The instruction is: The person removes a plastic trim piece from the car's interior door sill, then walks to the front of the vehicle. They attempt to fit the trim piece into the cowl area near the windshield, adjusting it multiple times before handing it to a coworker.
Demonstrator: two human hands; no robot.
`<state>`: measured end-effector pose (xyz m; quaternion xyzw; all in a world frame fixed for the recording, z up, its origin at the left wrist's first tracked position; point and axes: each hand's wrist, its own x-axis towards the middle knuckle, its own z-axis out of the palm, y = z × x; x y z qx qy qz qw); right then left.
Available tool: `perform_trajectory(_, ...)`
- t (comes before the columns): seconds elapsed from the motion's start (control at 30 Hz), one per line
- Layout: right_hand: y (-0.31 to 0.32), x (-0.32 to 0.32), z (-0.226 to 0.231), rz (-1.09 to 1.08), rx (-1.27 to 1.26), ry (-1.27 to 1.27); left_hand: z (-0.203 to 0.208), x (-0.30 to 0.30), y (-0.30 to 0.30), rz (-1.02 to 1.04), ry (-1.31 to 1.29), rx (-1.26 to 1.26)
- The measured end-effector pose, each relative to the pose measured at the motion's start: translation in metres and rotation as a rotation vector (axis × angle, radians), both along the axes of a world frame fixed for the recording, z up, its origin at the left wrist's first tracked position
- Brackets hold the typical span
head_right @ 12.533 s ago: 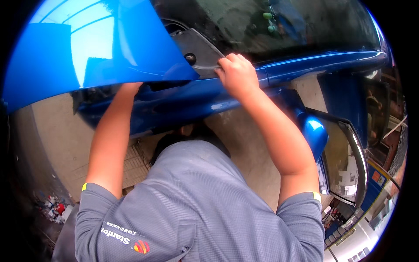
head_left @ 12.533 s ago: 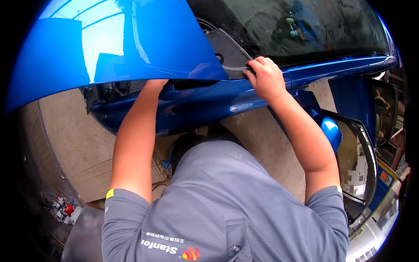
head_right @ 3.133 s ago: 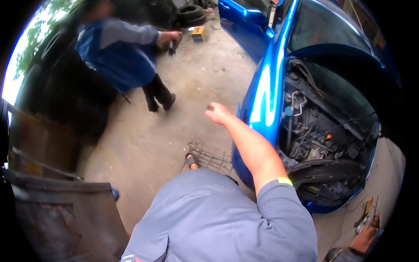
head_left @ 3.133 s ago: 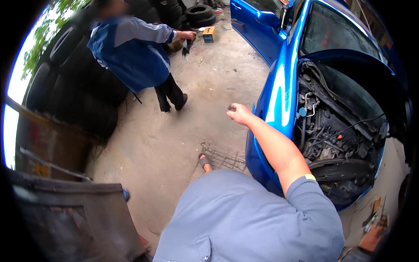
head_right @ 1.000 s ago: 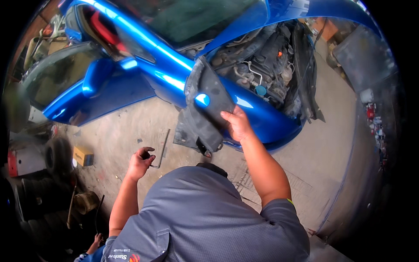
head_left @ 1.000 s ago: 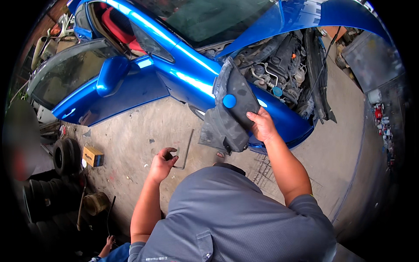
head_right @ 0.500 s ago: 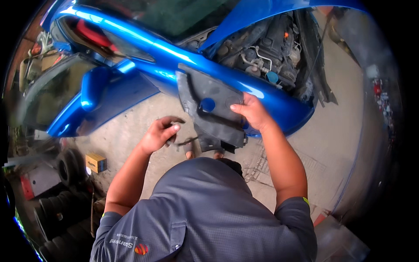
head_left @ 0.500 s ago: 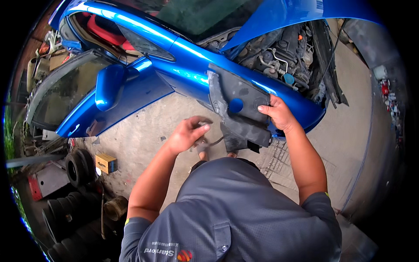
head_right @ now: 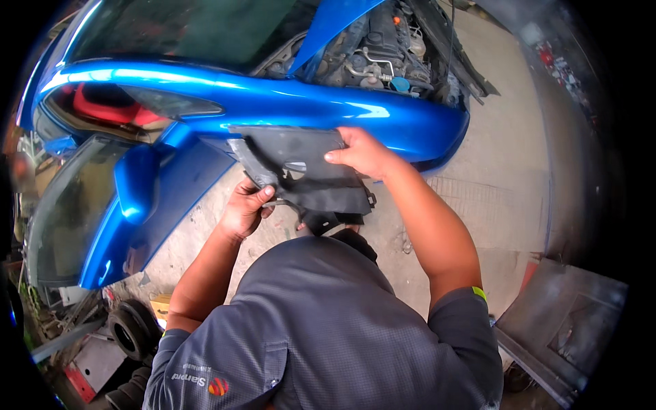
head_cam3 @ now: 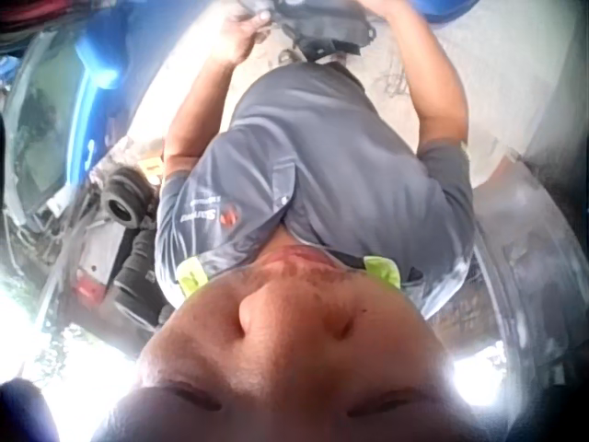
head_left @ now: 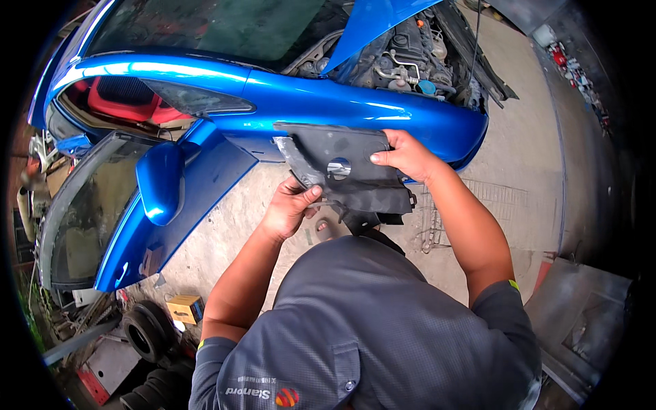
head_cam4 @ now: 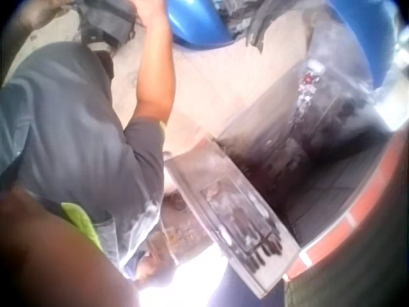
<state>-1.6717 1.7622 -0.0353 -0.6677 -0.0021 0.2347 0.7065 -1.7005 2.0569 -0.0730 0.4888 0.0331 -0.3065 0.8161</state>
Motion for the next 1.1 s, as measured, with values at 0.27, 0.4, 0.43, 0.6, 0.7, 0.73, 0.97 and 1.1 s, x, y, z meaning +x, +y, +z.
perform_trajectory(0.27,0.031,0.006,0.0,0.065,0.029,-0.02,0.013,-0.002,0.035,-0.056,-0.033,-0.004)
perform_trajectory(0.4,0.051,0.009,0.007,0.071,-0.021,-0.045,0.006,0.0,0.053,-0.144,-0.095,-0.001)
perform_trajectory(0.43,0.055,0.009,0.008,0.071,-0.034,-0.049,0.003,-0.002,0.054,-0.132,-0.1,-0.014)
perform_trajectory(0.6,0.064,0.009,0.004,-0.029,-0.007,-0.065,-0.003,-0.013,0.054,0.011,-0.101,-0.07)
perform_trajectory(0.7,0.059,0.004,0.005,-0.172,0.028,-0.131,-0.006,-0.015,0.057,0.084,-0.12,-0.069)
perform_trajectory(0.73,0.052,0.001,0.004,-0.225,0.021,-0.16,-0.007,-0.015,0.06,0.105,-0.117,-0.109)
perform_trajectory(0.97,0.029,-0.052,-0.04,-0.611,0.163,0.121,-0.012,-0.015,0.072,0.262,0.029,-0.241)
perform_trajectory(1.1,0.054,-0.084,-0.068,-0.543,0.226,0.253,-0.024,-0.015,0.07,0.3,0.132,-0.246)
